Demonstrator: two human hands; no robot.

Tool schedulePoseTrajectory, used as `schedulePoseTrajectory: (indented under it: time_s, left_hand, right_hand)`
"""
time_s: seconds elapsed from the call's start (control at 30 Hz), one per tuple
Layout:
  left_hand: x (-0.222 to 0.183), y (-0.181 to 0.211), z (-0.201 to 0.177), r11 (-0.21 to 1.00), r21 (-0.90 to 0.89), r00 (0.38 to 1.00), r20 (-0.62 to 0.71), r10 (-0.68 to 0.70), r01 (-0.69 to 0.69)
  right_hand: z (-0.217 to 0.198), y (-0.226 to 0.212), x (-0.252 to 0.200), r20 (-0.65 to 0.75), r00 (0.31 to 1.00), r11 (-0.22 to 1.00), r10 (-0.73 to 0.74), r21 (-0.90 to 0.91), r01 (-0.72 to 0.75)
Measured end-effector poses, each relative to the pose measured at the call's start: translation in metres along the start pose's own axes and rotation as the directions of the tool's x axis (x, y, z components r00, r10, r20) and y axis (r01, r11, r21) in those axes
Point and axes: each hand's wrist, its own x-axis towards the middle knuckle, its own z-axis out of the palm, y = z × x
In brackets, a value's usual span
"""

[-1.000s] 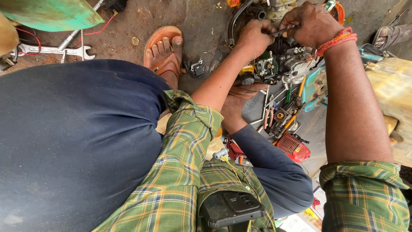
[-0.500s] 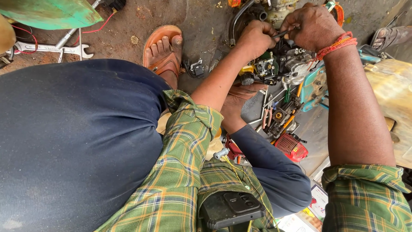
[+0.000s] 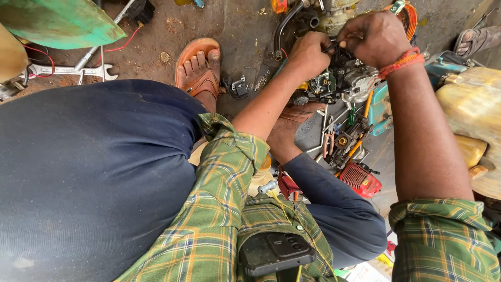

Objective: The person sits on the floor of a repair workshop and works on the carburetor and engine of a knapsack sprayer machine, loosening and removing small parts by hand and with hand tools, turning the machine over and repositioning it while handling wrenches and pliers scattered around.

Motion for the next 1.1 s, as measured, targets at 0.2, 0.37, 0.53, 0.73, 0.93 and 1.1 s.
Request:
schedulePoseTrajectory:
  time_s: [0.2, 0.37, 0.53, 0.73, 0.93, 1.1]
  left_hand:
    - [-0.002, -0.017, 0.011, 0.998, -0.064, 0.997, -0.080, 0.015, -0.021]
    - [-0.006, -0.015, 0.006, 0.930, -0.236, 0.952, -0.193, 0.239, -0.282]
    - [-0.015, -0.013, 0.002, 0.926, -0.124, 0.918, -0.230, 0.323, -0.357]
    - [-0.022, -0.007, 0.002, 0.923, -0.022, 0.895, -0.258, 0.365, -0.383]
    - [-0.045, 0.025, -0.003, 0.942, 0.180, 0.941, -0.136, 0.310, -0.284]
    - [-0.057, 0.026, 0.004, 0.843, 0.450, 0.929, -0.072, 0.363, -0.295]
  right_hand:
    - [0.007, 0.013, -0.006, 0.036, 0.999, 0.999, -0.017, 0.041, 0.015]
    - [0.017, 0.026, -0.009, -0.082, 0.966, 0.961, -0.245, -0.151, 0.231]
    - [0.029, 0.035, -0.011, -0.084, 0.974, 0.975, -0.209, -0.099, 0.201]
    - [0.016, 0.022, -0.018, 0.000, 0.997, 0.993, -0.074, -0.093, 0.074]
    - [0.004, 0.000, -0.021, 0.062, 0.997, 0.995, 0.052, -0.092, -0.046]
    - [-0.006, -0.026, -0.046, 0.003, 1.000, 0.991, 0.028, -0.134, -0.027]
